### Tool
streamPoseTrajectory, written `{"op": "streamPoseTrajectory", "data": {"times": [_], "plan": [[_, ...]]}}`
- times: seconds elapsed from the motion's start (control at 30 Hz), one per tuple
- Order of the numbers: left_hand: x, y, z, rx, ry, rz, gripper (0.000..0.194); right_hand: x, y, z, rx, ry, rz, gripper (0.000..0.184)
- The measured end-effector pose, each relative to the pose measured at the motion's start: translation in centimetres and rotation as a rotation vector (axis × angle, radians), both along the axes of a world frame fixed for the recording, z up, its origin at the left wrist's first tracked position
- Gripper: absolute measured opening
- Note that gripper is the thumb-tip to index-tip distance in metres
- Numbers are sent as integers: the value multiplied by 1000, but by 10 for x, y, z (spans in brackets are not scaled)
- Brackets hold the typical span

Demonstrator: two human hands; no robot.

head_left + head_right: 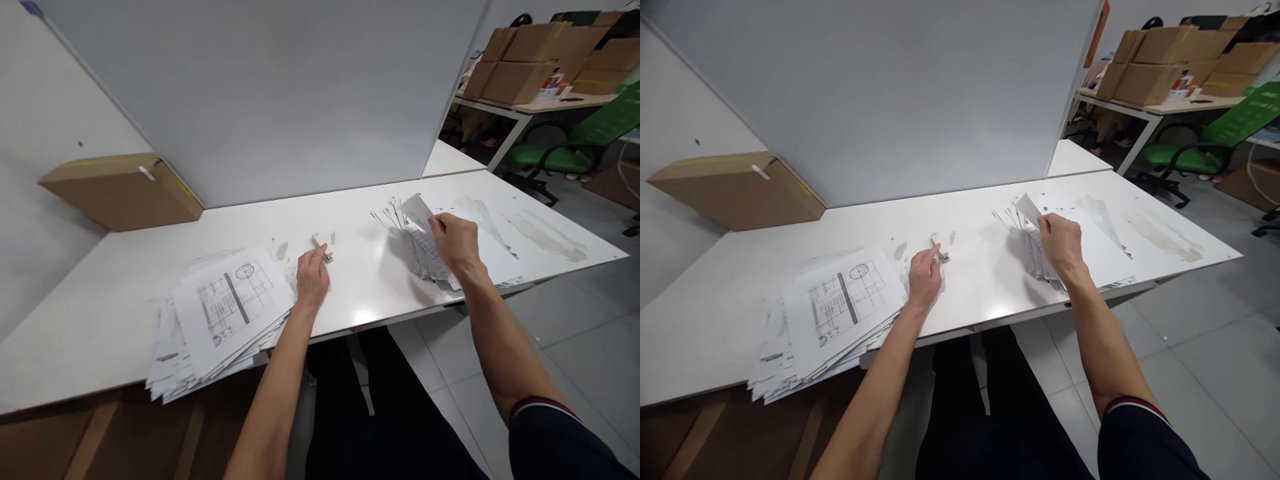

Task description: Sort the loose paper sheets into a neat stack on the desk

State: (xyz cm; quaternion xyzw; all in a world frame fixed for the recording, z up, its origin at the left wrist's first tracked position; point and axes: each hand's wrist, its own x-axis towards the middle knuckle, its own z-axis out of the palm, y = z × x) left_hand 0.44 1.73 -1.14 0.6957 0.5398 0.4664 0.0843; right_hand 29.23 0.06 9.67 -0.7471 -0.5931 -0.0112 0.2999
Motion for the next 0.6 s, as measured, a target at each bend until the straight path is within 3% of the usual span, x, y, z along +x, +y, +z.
{"op": "streamPoseTrajectory", "data": {"times": [0.07,0.13,0.23,0.3,0.37,0.5,0.6], "plan": [[2,-2,3,-3,-185,-78,37,-15,-11,14,145,258,116,25],[3,-4,7,-97,-437,-214,45,-30,-16,21,207,518,232,28],[2,-8,17,-329,-811,-480,65,-51,-13,17,205,804,338,34],[0,-11,23,-437,-959,-596,71,-63,-9,8,176,917,354,38],[-1,-13,26,-496,-1028,-589,65,-74,-5,-3,126,992,360,40],[2,-11,24,-543,-1133,-433,40,-88,-3,-19,-66,1103,419,40],[3,-5,17,-475,-1224,-349,32,-84,-3,-25,-216,1017,494,41]]}}
